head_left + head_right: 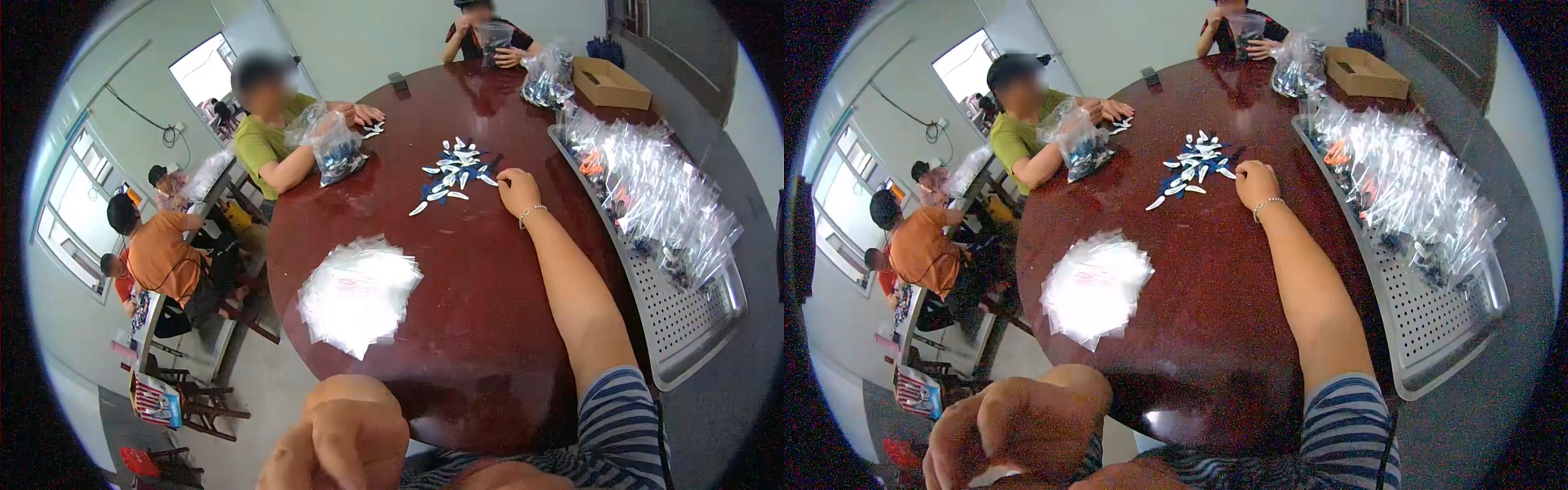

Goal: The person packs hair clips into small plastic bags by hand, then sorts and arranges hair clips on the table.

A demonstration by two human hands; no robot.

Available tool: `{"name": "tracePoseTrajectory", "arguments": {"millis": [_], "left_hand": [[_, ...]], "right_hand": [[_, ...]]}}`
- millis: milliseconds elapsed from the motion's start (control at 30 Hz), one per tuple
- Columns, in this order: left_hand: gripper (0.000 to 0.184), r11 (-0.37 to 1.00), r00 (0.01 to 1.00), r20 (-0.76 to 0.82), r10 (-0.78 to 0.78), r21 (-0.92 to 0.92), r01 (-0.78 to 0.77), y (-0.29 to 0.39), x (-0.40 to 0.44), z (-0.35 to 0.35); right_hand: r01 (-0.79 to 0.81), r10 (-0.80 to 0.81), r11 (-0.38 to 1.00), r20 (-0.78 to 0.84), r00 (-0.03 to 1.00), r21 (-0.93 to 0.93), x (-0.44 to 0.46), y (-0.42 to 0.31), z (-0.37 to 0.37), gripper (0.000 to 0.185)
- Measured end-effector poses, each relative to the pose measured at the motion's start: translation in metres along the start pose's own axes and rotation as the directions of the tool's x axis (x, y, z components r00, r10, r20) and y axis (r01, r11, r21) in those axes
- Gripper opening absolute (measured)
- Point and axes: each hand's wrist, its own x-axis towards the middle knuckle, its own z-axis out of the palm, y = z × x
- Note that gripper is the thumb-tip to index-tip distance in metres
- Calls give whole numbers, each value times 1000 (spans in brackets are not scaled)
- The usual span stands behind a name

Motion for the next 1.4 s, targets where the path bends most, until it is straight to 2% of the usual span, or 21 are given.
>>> {"name": "tracePoseTrajectory", "arguments": {"millis": [33,100,133,167,200,233,300,367,433,533,567,667,800,867,933,1000,1033,1100,1167,1267,1400], "left_hand": [[31,1000,1000,-12,-1,-4,1,-6,2,4],[26,940,898,-286,334,29,-340,-18,7,11],[26,940,896,-291,335,32,-341,-16,6,7],[22,941,912,-307,271,-115,-318,-12,6,2],[18,921,928,-311,206,-258,-291,-7,7,-4],[18,920,927,-307,215,-255,-298,0,8,-14],[21,995,998,-58,38,-92,-43,12,11,-36],[19,993,989,-90,116,9,-116,13,12,-39],[17,977,975,-111,195,110,-183,12,14,-39],[10,923,898,-249,363,-39,-383,7,14,-37],[10,922,897,-249,365,-37,-385,9,12,-41],[17,931,916,-171,363,21,-365,21,6,-49],[18,872,868,-102,487,113,-476,17,22,-38],[5,821,784,-248,569,217,-528,18,28,-33],[8,795,791,-157,591,282,-537,18,31,-35],[17,663,561,-353,749,421,-620,-1,51,-19],[14,898,887,-177,427,201,-392,26,41,-39],[10,857,849,-170,500,238,-457,21,36,-36],[16,784,785,-134,605,272,-558,21,35,-37],[11,803,807,-141,574,287,-522,32,31,-43],[5,777,767,-168,619,275,-567,31,35,-44]], "right_hand": [[-12,12,1000,18,1000,4,-2,0,0,13],[-10,11,1000,35,999,-21,-7,-2,-2,14],[-1,2,999,34,999,-32,-6,-7,-4,14],[2,-1,999,34,999,-35,-5,-11,-4,14],[16,-12,998,76,997,-59,-6,-10,-4,15],[35,-26,996,117,993,-81,-5,-11,-5,16],[59,-45,993,146,988,-98,-5,-11,-9,16],[96,-77,990,178,981,-103,-5,-15,-11,17],[35,-15,992,164,986,-120,-8,-21,-14,18],[17,3,994,179,984,-111,-7,-19,-13,18],[72,-61,992,103,993,-108,-8,-18,-10,15],[196,-196,981,90,976,17,-2,-4,-7,12],[244,-250,967,71,966,78,2,6,-2,11],[232,-235,972,101,967,45,6,22,6,11],[226,-230,973,118,966,47,5,27,10,11],[201,-203,979,127,971,29,7,26,10,11],[174,-172,985,141,975,1,5,21,7,12],[151,-144,988,159,977,-30,4,19,4,12],[132,-128,991,177,976,-13,5,20,4,13],[231,-228,973,109,968,-18,6,28,9,13],[189,-185,982,97,978,-32,3,17,4,13]]}}
